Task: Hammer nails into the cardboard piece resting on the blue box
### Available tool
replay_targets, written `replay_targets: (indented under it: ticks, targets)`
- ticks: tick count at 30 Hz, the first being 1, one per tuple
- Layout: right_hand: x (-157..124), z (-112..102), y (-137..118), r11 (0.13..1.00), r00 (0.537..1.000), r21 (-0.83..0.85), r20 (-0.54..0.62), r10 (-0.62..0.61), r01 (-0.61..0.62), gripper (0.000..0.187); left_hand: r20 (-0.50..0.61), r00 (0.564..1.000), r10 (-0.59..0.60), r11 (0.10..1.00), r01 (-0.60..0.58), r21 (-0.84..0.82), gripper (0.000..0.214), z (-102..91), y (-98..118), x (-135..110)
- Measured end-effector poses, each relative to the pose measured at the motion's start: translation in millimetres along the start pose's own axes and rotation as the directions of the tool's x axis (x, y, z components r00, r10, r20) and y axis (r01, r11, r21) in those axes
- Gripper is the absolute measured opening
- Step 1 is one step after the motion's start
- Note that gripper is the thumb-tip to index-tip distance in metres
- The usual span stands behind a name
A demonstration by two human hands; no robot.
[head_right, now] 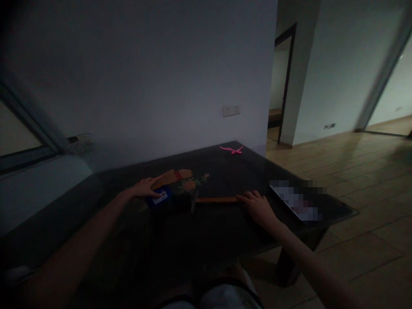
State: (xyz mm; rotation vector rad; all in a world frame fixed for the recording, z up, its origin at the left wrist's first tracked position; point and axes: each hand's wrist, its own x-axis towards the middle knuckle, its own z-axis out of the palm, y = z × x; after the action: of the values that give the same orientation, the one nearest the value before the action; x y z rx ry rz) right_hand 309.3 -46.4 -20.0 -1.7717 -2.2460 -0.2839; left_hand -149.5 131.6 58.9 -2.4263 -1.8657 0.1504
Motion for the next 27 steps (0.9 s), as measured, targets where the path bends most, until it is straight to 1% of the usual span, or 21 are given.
replay_targets:
  ticks: [2, 5, 8, 10, 13, 16, 19, 22, 24, 27]
  targets:
    - [-4.1, 2.1, -4.0, 0.996, 0.998, 0.049, -0.009, -0.07, 0.07, 0.051, -0.012, 1.0, -0.025, 0.999, 0.025, -0.026, 0.099, 1.6, -22.5, -1.9]
    - [-8.2, 3.5, -9.8, 0.975, 0.991, 0.176, -0.015, -0.135, 0.135, 0.045, -0.022, 0.998, -0.066, 0.997, 0.065, -0.047, 0.097, 1.1, -49.2, -9.4]
    - [-11.0, -2.1, -21.8, 0.951, 0.987, 0.276, 0.029, -0.156, 0.142, 0.039, 0.007, 0.994, -0.111, 0.993, 0.111, -0.044, 0.096, 0.1, -65.5, -18.6]
    - [-12.5, -8.0, -33.4, 0.941, 0.983, 0.303, 0.054, -0.175, 0.151, 0.038, 0.008, 0.994, -0.106, 0.994, 0.106, -0.029, 0.098, 1.1, -69.9, -24.6]
    - [-13.3, -14.0, -51.4, 0.932, 0.975, 0.317, 0.073, -0.212, 0.179, 0.039, -0.031, 0.996, -0.084, 0.996, 0.084, -0.015, 0.095, 5.4, -65.1, -33.7]
    - [-11.7, -13.6, -66.9, 0.93, 0.965, 0.316, 0.12, -0.234, 0.186, 0.042, -0.133, 0.986, -0.095, 0.995, 0.094, -0.019, 0.081, 12.3, -47.7, -41.7]
    - [-8.4, -11.1, -82.5, 0.94, 0.946, 0.262, 0.18, -0.269, 0.217, 0.046, -0.261, 0.951, -0.169, 0.986, 0.168, -0.025, 0.075, 19.0, -26.6, -45.4]
    - [-4.0, -12.6, -102.5, 0.934, 0.917, 0.213, 0.22, -0.333, 0.288, 0.05, -0.307, 0.923, -0.234, 0.972, 0.235, -0.034, 0.068, 23.1, -13.6, -44.7]
    - [-0.5, -16.0, -118.8, 0.931, 0.906, 0.191, 0.239, -0.35, 0.31, 0.05, -0.321, 0.913, -0.252, 0.967, 0.253, -0.039, 0.062, 24.6, -12.6, -43.5]
    - [5.5, -21.0, -146.1, 0.939, 0.902, 0.139, 0.265, -0.342, 0.315, 0.051, -0.333, 0.895, -0.298, 0.953, 0.298, -0.05, 0.059, 27.5, -21.6, -43.3]
